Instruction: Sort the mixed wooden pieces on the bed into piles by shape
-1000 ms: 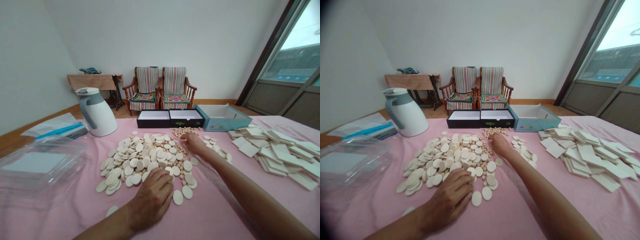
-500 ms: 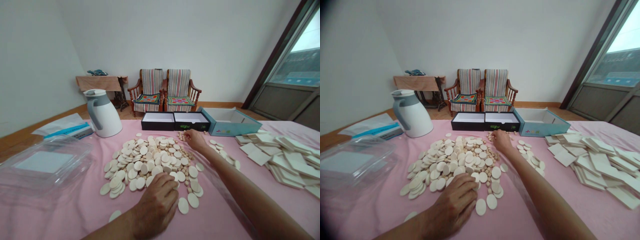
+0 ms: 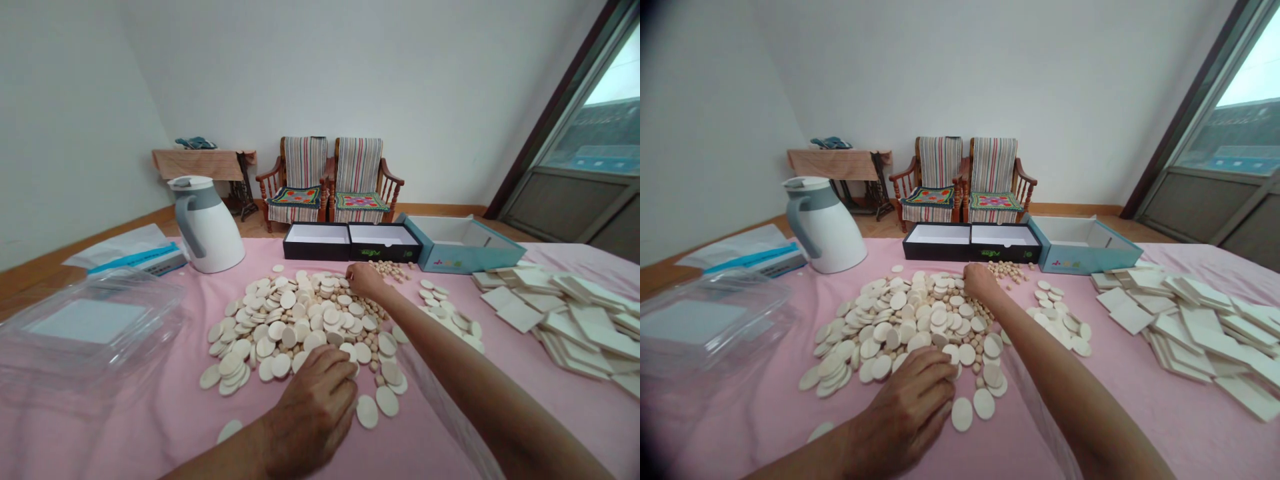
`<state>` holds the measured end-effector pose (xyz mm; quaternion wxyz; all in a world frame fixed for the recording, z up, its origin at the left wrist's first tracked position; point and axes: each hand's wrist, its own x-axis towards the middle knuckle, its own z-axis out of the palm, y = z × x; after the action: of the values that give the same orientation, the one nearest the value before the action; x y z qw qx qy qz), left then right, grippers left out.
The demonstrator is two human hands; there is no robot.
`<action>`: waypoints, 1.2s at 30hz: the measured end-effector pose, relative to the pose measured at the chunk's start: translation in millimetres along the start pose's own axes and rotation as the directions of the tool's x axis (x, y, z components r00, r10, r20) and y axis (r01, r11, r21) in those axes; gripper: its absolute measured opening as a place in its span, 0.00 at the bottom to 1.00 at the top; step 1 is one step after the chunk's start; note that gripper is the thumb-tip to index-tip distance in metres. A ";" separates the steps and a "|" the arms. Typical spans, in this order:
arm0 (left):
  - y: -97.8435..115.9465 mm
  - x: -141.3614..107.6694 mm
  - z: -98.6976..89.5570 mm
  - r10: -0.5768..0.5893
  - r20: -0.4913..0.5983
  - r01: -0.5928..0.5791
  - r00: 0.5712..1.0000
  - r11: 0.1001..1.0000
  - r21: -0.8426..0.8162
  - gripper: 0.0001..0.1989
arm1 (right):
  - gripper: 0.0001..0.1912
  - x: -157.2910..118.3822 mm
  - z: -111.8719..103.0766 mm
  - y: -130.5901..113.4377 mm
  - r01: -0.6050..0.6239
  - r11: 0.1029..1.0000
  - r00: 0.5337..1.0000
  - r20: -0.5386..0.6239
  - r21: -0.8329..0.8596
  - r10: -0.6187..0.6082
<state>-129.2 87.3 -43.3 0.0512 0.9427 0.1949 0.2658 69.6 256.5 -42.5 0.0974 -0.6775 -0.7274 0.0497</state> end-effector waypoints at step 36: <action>0.6 1.8 -0.1 -0.002 -0.015 0.001 1.000 1.000 -0.009 0.07 | 0.10 -45.6 -4.4 47.2 0.030 0.944 0.988 -0.150 0.330 0.021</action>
<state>-127.7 87.5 -42.2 0.0544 0.9403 0.1947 0.2737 119.5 214.5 -51.3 0.2651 -0.6515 -0.7008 0.1192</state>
